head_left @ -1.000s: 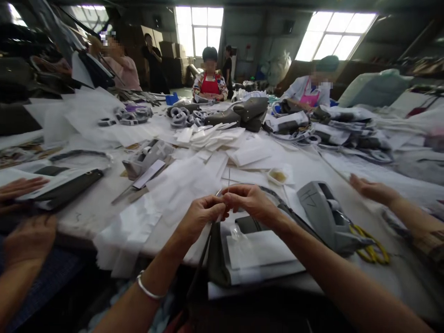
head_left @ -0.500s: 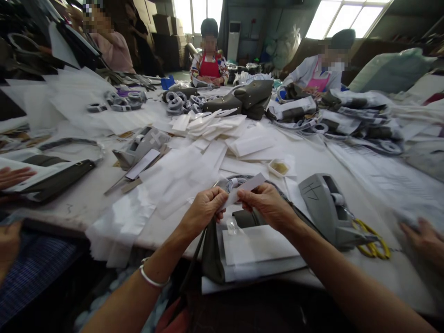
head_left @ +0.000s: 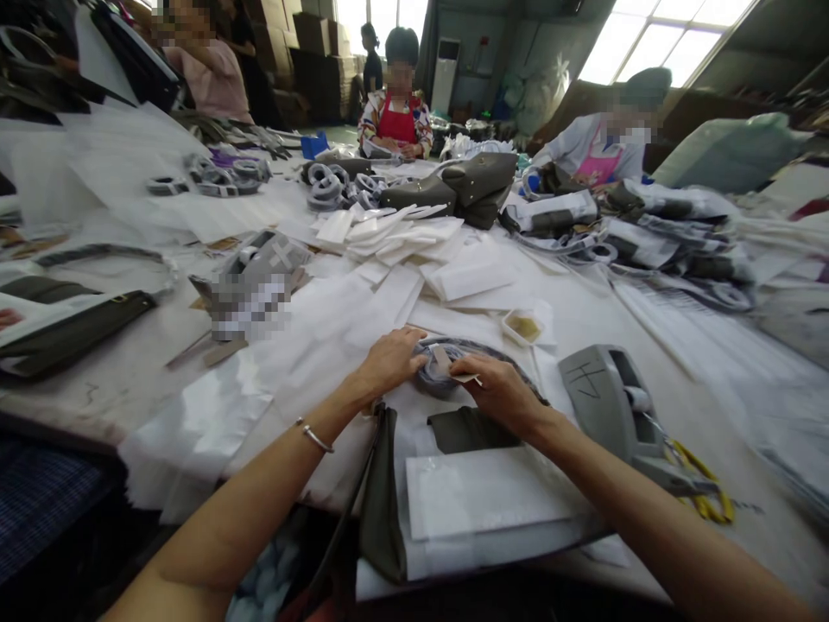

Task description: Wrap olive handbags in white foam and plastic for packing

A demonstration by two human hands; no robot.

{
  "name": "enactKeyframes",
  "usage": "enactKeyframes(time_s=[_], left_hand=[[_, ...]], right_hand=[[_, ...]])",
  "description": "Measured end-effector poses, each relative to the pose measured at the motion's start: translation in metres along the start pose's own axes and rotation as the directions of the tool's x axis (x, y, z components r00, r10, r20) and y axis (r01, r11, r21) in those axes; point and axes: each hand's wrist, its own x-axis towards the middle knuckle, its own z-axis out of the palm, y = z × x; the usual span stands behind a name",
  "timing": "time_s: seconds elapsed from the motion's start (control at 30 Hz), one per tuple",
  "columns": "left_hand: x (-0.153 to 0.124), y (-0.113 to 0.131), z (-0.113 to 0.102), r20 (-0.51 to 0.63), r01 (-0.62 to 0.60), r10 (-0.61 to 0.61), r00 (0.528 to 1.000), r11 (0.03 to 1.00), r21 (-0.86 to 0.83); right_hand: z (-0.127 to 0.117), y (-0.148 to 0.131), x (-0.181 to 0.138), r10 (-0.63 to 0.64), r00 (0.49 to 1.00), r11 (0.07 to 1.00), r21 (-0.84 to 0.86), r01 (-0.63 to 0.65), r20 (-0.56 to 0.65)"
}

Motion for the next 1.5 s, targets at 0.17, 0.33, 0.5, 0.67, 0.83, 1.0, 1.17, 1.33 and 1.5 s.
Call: enactKeyframes(time_s=[0.17,0.33,0.5,0.67,0.83,1.0,1.17,1.33,1.5], left_hand=[[0.013,0.005,0.006,0.060,0.048,-0.048,0.997,0.999,-0.001],[0.022,0.006,0.010,0.091,0.069,-0.069,0.993,0.998,0.002],[0.022,0.003,0.008,0.151,0.031,-0.026,0.988,0.999,-0.032],[0.021,0.008,0.013,0.114,0.076,-0.076,0.991,0.997,0.001],[0.016,0.015,0.014,0.004,0.124,-0.124,0.992,0.992,0.003],[0.005,0.020,0.010,-0.118,0.056,-0.062,0.991,0.997,-0.054],[-0.002,0.022,0.008,-0.169,0.002,-0.030,0.985,0.986,-0.164],[0.004,0.004,-0.004,-0.038,0.082,-0.123,0.992,0.833,-0.547],[0.015,-0.010,-0.003,0.394,0.459,-0.236,0.888,0.436,-0.774]], right_hand=[[-0.006,0.001,0.013,0.183,0.971,0.982,0.016,-0.188,0.152],[-0.018,-0.007,0.015,0.244,0.944,0.940,0.184,-0.287,0.224],[-0.017,0.002,0.009,0.358,0.900,0.873,0.252,-0.417,0.249],[-0.004,-0.001,0.011,0.232,0.965,0.972,-0.057,-0.227,0.121],[0.007,-0.014,0.011,-0.139,0.989,0.921,-0.361,0.147,0.046],[0.010,-0.008,0.017,-0.307,0.950,0.864,-0.434,0.255,-0.055],[0.017,0.011,0.031,-0.337,0.940,0.863,-0.417,0.287,-0.052],[0.014,0.015,0.033,-0.374,0.927,0.839,-0.425,0.339,0.000],[0.007,0.004,0.035,-0.412,0.907,0.850,-0.398,0.346,-0.092]])
